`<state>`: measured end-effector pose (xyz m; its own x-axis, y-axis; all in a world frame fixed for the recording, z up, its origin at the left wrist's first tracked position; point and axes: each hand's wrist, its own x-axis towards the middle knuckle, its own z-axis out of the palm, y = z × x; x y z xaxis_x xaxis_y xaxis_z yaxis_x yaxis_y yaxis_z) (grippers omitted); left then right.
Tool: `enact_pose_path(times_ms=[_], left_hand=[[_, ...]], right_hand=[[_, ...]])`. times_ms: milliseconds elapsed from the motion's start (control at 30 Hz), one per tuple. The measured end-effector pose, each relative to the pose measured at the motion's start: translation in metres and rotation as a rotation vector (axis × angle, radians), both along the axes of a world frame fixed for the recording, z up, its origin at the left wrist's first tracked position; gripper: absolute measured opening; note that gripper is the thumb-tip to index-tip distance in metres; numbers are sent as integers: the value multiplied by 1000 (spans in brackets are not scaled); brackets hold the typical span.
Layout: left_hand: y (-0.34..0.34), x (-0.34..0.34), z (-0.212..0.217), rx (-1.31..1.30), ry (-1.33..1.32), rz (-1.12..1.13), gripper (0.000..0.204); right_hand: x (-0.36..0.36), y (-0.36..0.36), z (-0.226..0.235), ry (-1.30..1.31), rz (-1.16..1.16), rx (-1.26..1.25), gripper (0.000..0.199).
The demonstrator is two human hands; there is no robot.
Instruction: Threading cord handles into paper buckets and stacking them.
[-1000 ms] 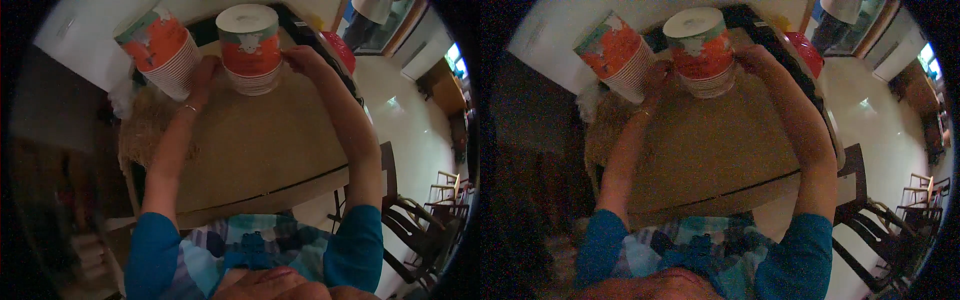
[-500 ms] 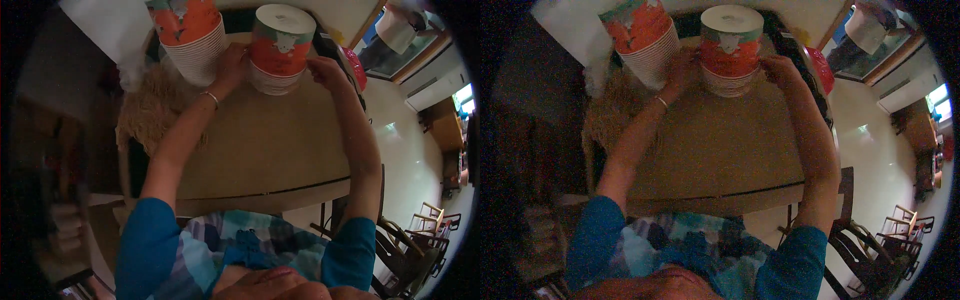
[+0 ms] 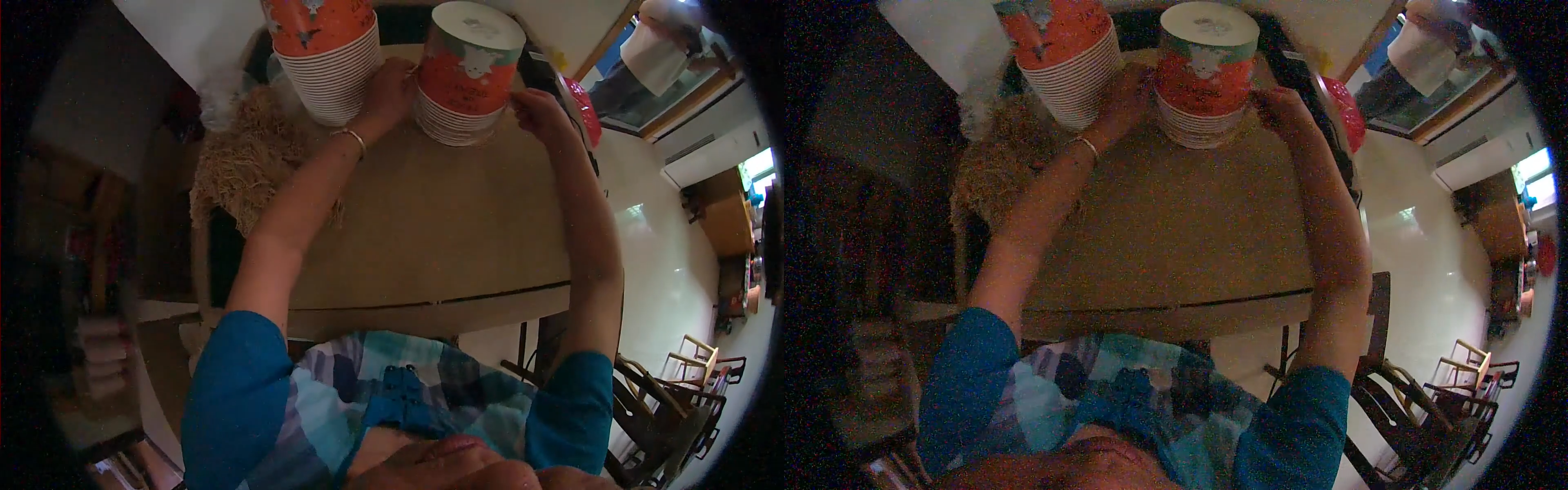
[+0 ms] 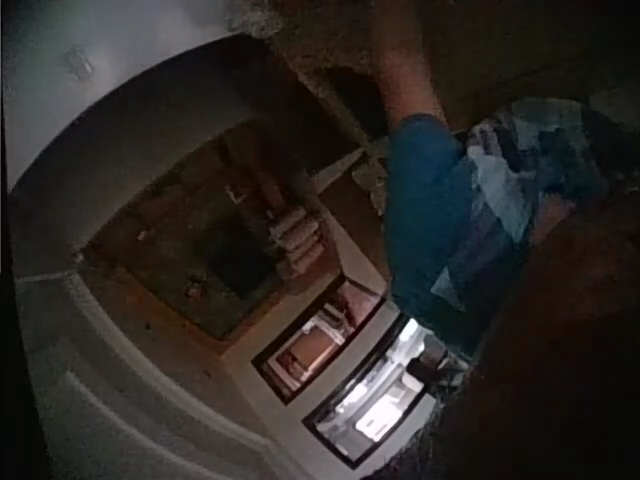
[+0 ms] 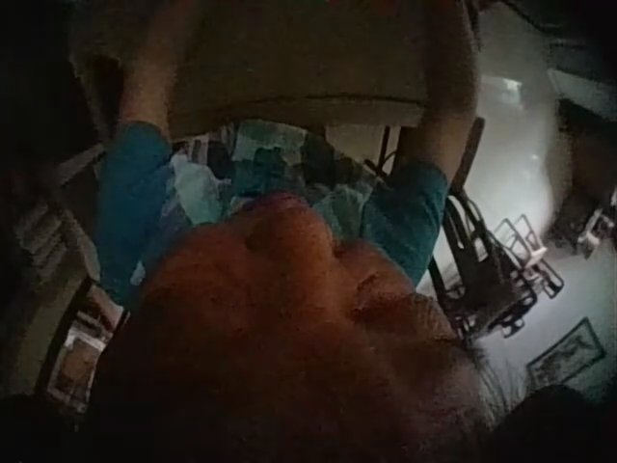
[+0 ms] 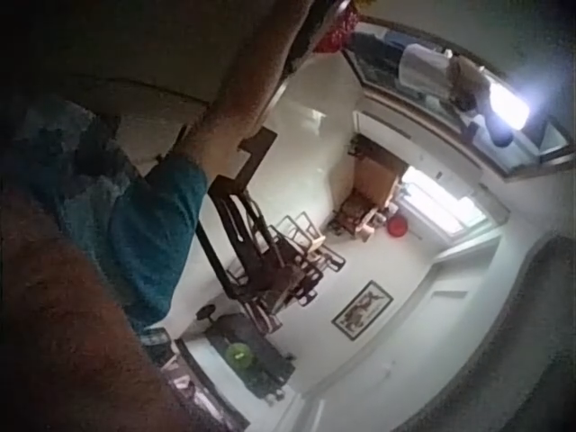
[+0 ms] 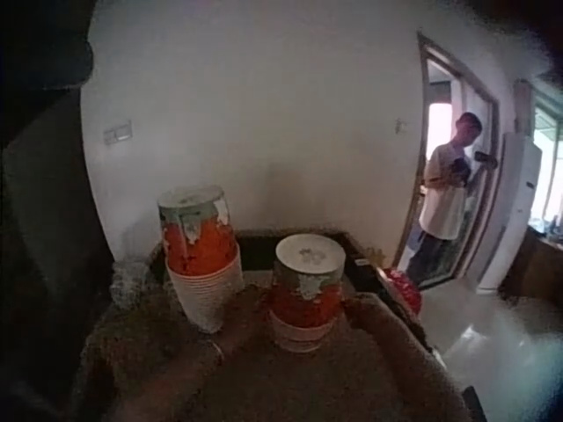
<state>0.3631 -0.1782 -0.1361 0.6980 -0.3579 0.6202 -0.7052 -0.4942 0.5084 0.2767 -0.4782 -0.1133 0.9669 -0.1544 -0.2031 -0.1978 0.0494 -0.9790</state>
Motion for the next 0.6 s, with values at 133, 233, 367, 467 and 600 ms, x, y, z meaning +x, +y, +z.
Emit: enact_pose_path(times_ms=[133,233,367,467,600], left_hand=[[7,-4,-14,30,-14,85,25],[12,-34,-18,121,-158,6,27],[32,-46,-46,297,448,-61,43],[24,-81,-29,178,293,-125,33],[30,-89,-44,306,-209,-123,23]], right_hand=[[-10,2,-3,-21,22,144,15],[-33,-12,-31,-42,-63,71,18],[-62,45,-34,-158,-148,-357,23],[-69,57,-47,-356,-150,-814,31],[-67,48,-65,-318,-40,-613,31]])
